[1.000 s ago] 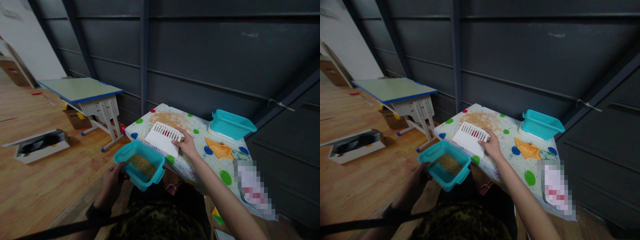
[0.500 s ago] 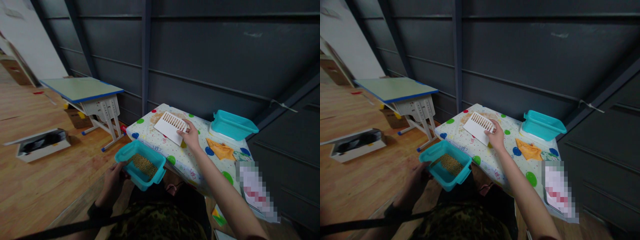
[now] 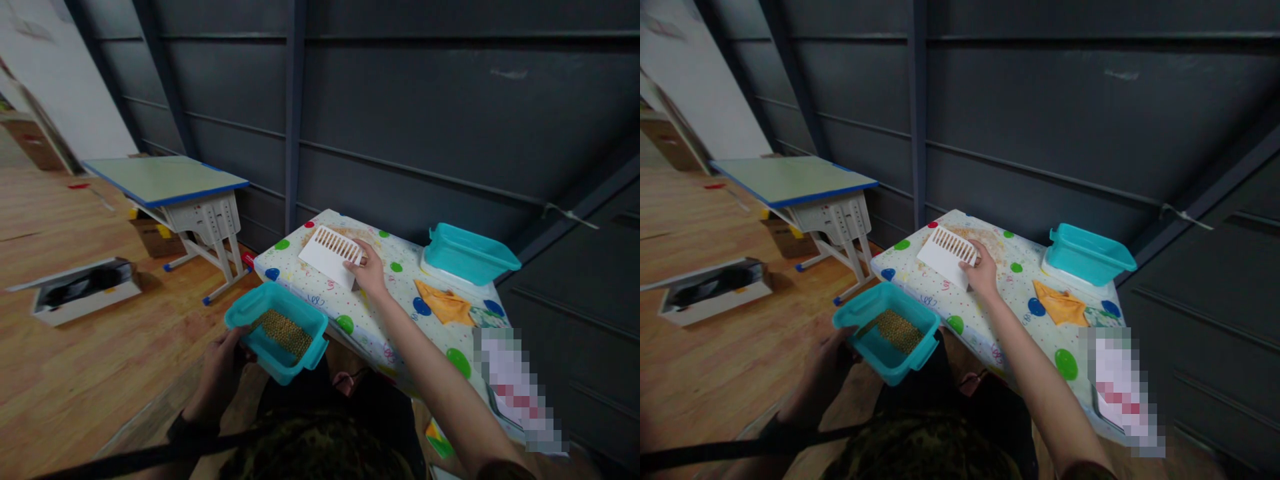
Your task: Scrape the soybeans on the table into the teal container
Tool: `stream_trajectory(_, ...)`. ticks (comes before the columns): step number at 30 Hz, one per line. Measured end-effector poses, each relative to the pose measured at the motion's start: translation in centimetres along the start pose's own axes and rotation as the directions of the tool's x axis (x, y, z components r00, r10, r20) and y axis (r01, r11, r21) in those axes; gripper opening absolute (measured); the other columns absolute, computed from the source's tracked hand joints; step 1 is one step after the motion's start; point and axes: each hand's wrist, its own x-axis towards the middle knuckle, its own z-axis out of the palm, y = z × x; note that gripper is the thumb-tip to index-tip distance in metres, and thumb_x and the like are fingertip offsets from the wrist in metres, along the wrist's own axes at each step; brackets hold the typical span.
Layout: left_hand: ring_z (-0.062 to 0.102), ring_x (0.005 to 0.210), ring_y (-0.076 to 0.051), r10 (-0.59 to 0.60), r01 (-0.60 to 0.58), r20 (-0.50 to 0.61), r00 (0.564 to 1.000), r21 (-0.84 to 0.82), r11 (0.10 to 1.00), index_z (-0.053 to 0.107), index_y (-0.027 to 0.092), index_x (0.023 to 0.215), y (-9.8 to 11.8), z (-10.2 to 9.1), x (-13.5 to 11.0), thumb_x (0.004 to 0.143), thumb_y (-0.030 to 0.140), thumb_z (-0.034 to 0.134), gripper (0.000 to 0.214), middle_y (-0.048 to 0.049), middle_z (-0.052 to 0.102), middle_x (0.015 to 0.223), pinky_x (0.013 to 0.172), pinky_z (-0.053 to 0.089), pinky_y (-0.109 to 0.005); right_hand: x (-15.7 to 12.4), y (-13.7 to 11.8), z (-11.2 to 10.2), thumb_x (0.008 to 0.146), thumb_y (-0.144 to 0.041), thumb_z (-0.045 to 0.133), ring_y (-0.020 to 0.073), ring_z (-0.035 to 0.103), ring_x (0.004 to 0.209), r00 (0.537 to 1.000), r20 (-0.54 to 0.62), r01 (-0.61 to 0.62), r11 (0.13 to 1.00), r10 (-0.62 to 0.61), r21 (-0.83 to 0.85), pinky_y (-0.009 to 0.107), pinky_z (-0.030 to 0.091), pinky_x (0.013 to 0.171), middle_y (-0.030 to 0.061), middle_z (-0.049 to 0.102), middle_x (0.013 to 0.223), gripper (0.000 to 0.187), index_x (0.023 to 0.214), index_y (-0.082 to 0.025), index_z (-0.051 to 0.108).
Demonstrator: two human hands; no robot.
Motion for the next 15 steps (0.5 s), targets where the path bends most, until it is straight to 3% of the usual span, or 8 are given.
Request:
stream_trajectory(8, 0.060, 0.051, -0.021, -0.066, 0.066, 0.021, 0.998, 0.026, 0.997, 0.068, 0.029, 0.055, 0.4, -0.4, 0.6, 0.063, 0.054, 0.110, 0.050, -0.0009, 0.061, 0.054, 0.049, 0.056, -0.037, 0.0, 0.7, 0.2, 0.077, -0.019, 0.090, 0.0364, 0.092, 0.113, 0.998, 0.058, 0.029, 1.000, -0.029, 0.002, 0.058, 0.079, 0.105, 0.0093, 0.094, 0.141, 0.077, 0.153, -0.032, 0.084)
stream_trajectory(15, 0.061, 0.050, -0.019, -0.034, 0.034, -0.029, 0.999, -0.003, 0.999, 0.071, 0.029, 0.055, 0.6, 0.1, -0.4, 0.070, 0.051, 0.109, 0.047, -0.0003, 0.062, 0.053, 0.051, 0.057, -0.034, -0.4, 0.4, 0.2, 0.075, -0.020, 0.095, 0.0372, 0.093, 0.116, 0.999, 0.046, 0.019, 1.000, -0.019, 0.010, 0.062, 0.078, 0.112, 0.0108, 0.093, 0.153, 0.077, 0.151, -0.032, 0.086)
